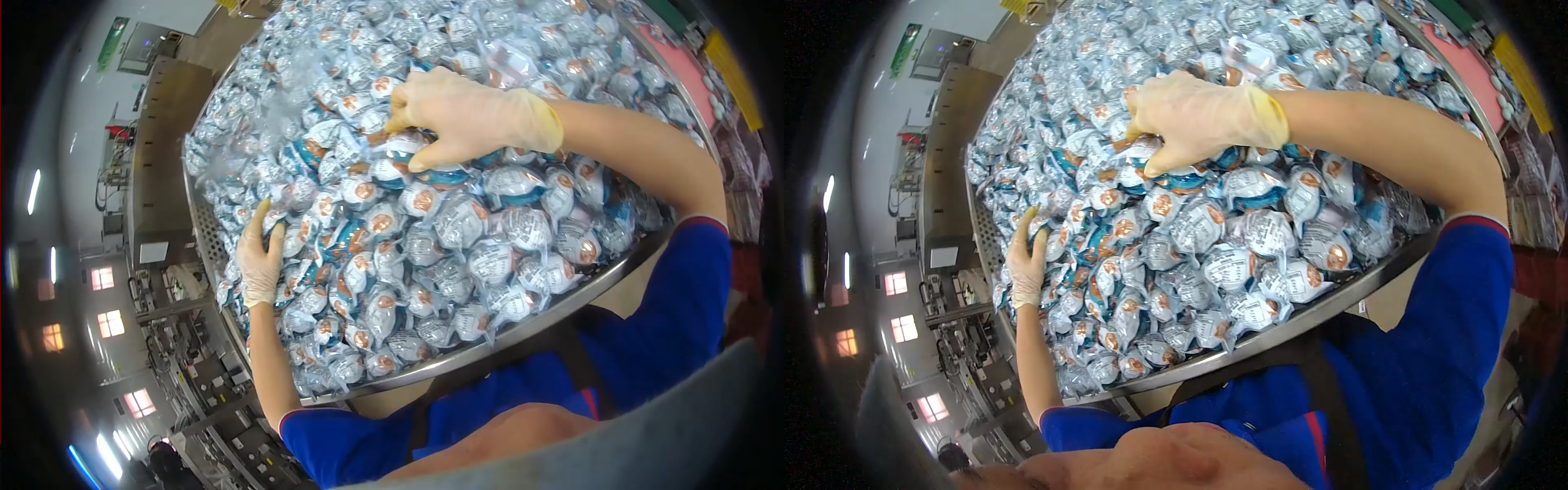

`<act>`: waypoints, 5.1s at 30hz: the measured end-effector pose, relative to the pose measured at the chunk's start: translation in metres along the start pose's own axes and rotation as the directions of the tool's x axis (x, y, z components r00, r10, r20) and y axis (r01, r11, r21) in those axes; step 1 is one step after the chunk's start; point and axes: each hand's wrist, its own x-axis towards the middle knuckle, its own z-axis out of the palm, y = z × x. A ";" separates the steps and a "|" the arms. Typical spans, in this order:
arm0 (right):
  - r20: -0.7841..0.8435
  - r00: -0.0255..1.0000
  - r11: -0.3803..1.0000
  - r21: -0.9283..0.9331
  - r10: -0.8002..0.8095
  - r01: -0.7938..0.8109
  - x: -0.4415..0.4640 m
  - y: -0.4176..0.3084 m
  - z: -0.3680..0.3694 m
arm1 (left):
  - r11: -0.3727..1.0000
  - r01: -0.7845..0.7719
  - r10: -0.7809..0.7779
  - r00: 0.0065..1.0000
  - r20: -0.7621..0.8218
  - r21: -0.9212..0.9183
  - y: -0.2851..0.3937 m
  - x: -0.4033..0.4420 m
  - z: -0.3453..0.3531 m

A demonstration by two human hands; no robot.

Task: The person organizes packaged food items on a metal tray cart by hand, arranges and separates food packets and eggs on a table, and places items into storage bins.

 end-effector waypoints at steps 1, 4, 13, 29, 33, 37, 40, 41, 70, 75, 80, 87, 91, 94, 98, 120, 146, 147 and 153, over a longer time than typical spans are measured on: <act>0.004 1.000 1.000 -0.030 -0.001 0.001 0.001 -0.003 -0.001 | 1.000 0.004 -0.004 1.000 -0.006 -0.013 0.002 0.000 0.000; 0.027 0.999 0.999 -0.030 0.029 -0.029 0.005 -0.004 -0.001 | 0.999 0.047 -0.047 0.999 0.017 -0.016 0.008 -0.001 -0.003; -0.070 0.969 0.916 0.349 0.236 -0.198 0.008 0.001 0.000 | 0.998 0.059 -0.057 0.998 0.039 -0.038 0.010 0.002 -0.003; 0.099 0.977 0.935 -0.322 0.189 -0.148 -0.075 0.017 -0.161 | 0.999 0.023 -0.022 0.999 0.023 -0.045 0.003 0.000 -0.001; 0.206 0.922 0.937 -0.195 0.328 -0.290 -0.108 0.028 -0.161 | 0.998 0.036 -0.035 0.999 0.032 -0.043 0.005 0.001 -0.003; 0.119 0.934 0.930 -0.195 0.337 -0.311 -0.110 0.001 -0.171 | 0.997 0.054 -0.052 0.998 0.034 -0.051 0.008 0.000 -0.002; 0.085 0.996 0.994 -0.109 0.039 -0.029 -0.134 -0.005 -0.159 | 0.996 0.059 -0.057 0.998 0.034 -0.060 0.008 0.000 -0.002; 0.141 0.987 0.991 -0.122 0.075 -0.058 -0.136 -0.017 -0.153 | 0.996 0.065 -0.062 0.997 0.038 -0.067 0.008 0.000 -0.002; 0.166 0.984 0.922 -0.388 0.072 -0.003 -0.087 -0.058 -0.067 | 0.998 0.054 -0.054 0.998 -0.018 -0.022 0.011 0.000 -0.004; 0.167 0.985 0.978 -0.206 0.051 -0.016 -0.087 -0.050 -0.063 | 1.000 0.020 -0.020 0.999 -0.028 -0.020 0.008 0.000 -0.003; 0.115 0.993 0.992 -0.127 0.001 0.014 -0.089 -0.049 -0.060 | 0.998 0.056 -0.056 0.998 -0.020 0.005 0.009 0.000 -0.003; 0.097 0.994 0.980 -0.185 -0.051 0.069 -0.088 -0.051 -0.059 | 1.000 0.007 -0.007 0.999 -0.050 0.009 0.004 0.001 -0.001; 0.114 0.993 0.981 -0.195 0.005 0.017 -0.084 -0.056 -0.064 | 0.999 0.036 -0.036 0.999 -0.023 0.013 0.009 0.000 -0.004; 0.128 0.992 0.985 -0.175 0.016 0.007 -0.084 -0.054 -0.067 | 0.999 0.032 -0.032 0.999 -0.032 0.005 0.007 0.001 -0.003; 0.150 0.989 0.986 -0.164 0.001 0.024 -0.073 -0.059 -0.076 | 1.000 0.025 -0.025 0.999 -0.037 0.008 0.006 0.001 -0.002; 0.114 0.993 0.985 -0.170 0.031 -0.012 -0.014 0.001 -0.072 | 0.994 0.099 -0.100 0.995 0.020 0.050 0.011 0.001 -0.009; 0.298 0.948 0.669 -0.727 0.110 0.151 -0.014 -0.021 -0.066 | 0.999 0.029 -0.027 0.997 -0.066 0.033 0.007 -0.001 -0.004; 0.309 0.948 0.723 -0.671 0.073 0.163 -0.007 -0.028 -0.068 | 0.999 0.025 -0.023 0.997 -0.072 0.035 0.007 -0.001 -0.004; 0.248 0.959 0.950 -0.241 -0.138 0.199 0.028 -0.050 -0.032 | 0.999 0.015 -0.012 0.996 -0.085 0.034 0.004 -0.001 -0.003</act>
